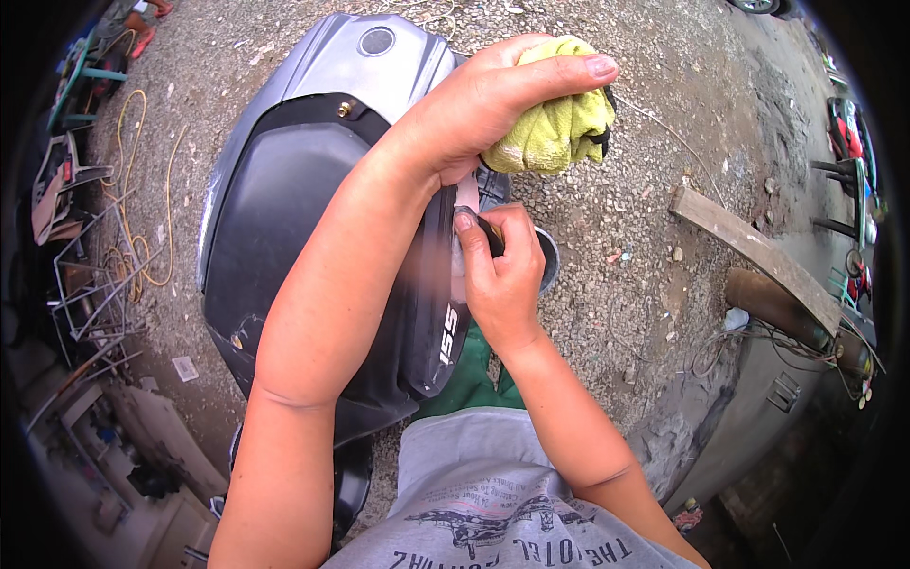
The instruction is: The person cleans the side panel of a black motorcycle using a green cloth and a small black scraper. They repeatedly wipe the surface and scrape off residue, occasionally dipping the cloth into a bucket of water on the ground.
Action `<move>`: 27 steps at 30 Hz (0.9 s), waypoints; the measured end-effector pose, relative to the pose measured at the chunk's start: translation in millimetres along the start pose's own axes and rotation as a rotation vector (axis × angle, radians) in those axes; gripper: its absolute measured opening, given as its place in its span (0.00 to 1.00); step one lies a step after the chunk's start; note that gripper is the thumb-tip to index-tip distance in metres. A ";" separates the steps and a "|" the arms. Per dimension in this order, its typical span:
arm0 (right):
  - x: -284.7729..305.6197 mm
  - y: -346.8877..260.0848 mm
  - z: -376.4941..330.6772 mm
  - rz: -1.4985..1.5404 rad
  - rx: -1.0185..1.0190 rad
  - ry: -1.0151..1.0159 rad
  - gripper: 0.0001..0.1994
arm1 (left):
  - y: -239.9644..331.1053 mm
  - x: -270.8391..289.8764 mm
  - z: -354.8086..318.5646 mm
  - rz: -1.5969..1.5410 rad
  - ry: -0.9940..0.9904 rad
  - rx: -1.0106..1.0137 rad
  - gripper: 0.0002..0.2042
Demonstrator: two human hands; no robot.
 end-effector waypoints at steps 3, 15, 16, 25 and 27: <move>2.7 2.4 18.1 0.066 -0.013 0.003 0.09 | 3.2 -2.3 -1.0 -0.027 0.050 0.003 0.16; 5.4 22.3 35.9 0.191 -0.041 -0.021 0.11 | -2.8 -15.9 3.7 -0.081 -0.093 -0.010 0.16; 6.2 23.8 30.8 0.156 -0.065 -0.039 0.11 | -4.9 -16.7 5.9 -0.070 -0.128 0.006 0.16; 4.9 23.1 26.4 0.215 -0.108 -0.104 0.14 | -4.2 -27.1 1.6 -0.024 -0.235 -0.011 0.12; 8.3 18.6 20.5 0.228 -0.074 -0.046 0.16 | -6.7 -20.3 0.1 0.049 -0.203 -0.016 0.12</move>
Point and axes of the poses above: each hand's wrist, its own z-axis towards the middle knuckle, its own x-axis out of the back of the hand, y = z × x, the point moved 9 cm from there along z, towards the middle knuckle
